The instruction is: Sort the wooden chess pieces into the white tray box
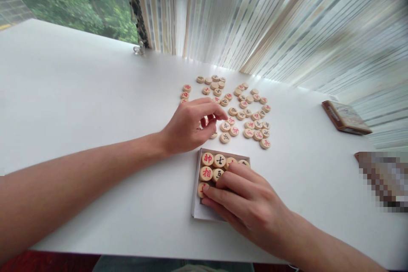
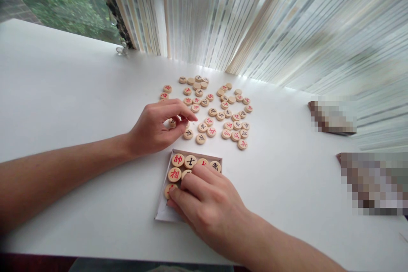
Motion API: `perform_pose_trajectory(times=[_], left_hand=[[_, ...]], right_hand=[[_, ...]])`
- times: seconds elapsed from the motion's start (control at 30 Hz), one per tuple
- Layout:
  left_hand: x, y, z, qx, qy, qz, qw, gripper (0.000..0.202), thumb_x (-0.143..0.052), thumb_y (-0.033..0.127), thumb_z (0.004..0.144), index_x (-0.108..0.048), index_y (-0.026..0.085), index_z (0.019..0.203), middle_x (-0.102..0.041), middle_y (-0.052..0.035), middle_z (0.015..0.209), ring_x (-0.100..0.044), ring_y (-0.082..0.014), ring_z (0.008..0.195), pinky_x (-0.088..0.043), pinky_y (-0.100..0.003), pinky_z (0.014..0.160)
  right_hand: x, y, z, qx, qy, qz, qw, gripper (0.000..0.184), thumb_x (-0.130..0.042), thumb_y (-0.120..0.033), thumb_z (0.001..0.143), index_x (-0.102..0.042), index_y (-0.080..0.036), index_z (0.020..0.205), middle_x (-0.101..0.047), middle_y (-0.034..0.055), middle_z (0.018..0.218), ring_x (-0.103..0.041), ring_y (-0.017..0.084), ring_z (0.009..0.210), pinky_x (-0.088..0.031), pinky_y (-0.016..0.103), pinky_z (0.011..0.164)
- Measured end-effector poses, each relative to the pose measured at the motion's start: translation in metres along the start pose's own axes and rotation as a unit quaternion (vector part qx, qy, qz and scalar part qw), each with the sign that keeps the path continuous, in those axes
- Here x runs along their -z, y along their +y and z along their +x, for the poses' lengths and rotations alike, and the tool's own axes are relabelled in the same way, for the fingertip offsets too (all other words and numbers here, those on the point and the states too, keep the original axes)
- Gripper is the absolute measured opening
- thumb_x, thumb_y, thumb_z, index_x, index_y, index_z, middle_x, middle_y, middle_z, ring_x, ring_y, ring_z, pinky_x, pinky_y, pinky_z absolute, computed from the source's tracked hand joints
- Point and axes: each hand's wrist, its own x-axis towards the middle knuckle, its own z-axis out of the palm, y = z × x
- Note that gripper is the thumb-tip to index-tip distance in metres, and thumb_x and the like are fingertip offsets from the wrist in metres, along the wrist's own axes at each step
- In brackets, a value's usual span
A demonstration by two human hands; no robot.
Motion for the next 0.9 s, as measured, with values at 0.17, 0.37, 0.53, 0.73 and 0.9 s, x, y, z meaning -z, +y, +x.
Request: perform_pose_trajectory(times=[0.17,0.37,0.53,0.73,0.9], left_hand=[[0.0,0.0,0.0,-0.003,0.002,0.005,1.0,0.025,-0.059,-0.003,0.086,-0.075,0.014,0.095,-0.073,-0.0029,0.087,-0.066,-0.0124,0.074,-0.055,-0.024,0.069],[0.0,0.001,0.001,-0.003,-0.001,0.004,1.0,0.024,-0.059,-0.003,0.086,-0.075,0.012,0.095,-0.074,-0.0032,0.087,-0.067,-0.0123,0.074,-0.055,-0.024,0.069],[0.0,0.0,0.001,-0.002,-0.001,0.006,1.0,0.025,-0.059,-0.003,0.085,-0.075,0.014,0.094,-0.074,-0.0025,0.087,-0.066,-0.012,0.074,-0.055,-0.023,0.068],[0.0,-0.001,0.0,-0.007,0.001,0.002,1.0,0.024,-0.059,-0.003,0.086,-0.075,0.013,0.095,-0.072,-0.0024,0.086,-0.066,-0.0116,0.074,-0.054,-0.023,0.07],[0.001,0.0,0.0,-0.001,-0.004,-0.003,1.0,0.024,-0.059,-0.003,0.086,-0.075,0.012,0.095,-0.071,-0.0025,0.086,-0.065,-0.0115,0.074,-0.053,-0.024,0.07]], right_hand=[[-0.002,0.001,0.0,0.003,0.005,0.007,1.0,0.013,-0.068,-0.012,0.101,-0.08,-0.009,0.105,-0.069,0.0085,0.078,-0.054,0.021,0.074,-0.049,0.036,0.066],[-0.003,0.0,0.0,0.0,0.005,0.008,1.0,0.012,-0.07,-0.012,0.1,-0.08,-0.009,0.103,-0.069,0.0085,0.077,-0.053,0.021,0.073,-0.047,0.036,0.065],[-0.001,0.0,-0.001,0.001,0.004,0.011,1.0,0.012,-0.069,-0.013,0.1,-0.08,-0.009,0.104,-0.069,0.0084,0.078,-0.053,0.021,0.073,-0.047,0.036,0.065],[0.004,0.001,0.0,-0.003,0.009,0.028,1.0,0.011,-0.071,-0.012,0.099,-0.08,-0.008,0.105,-0.068,0.0083,0.078,-0.053,0.021,0.073,-0.049,0.036,0.066],[0.009,0.001,-0.001,-0.008,0.015,0.049,0.999,0.01,-0.072,-0.009,0.097,-0.079,-0.01,0.104,-0.069,0.009,0.081,-0.054,0.021,0.075,-0.05,0.036,0.066]])
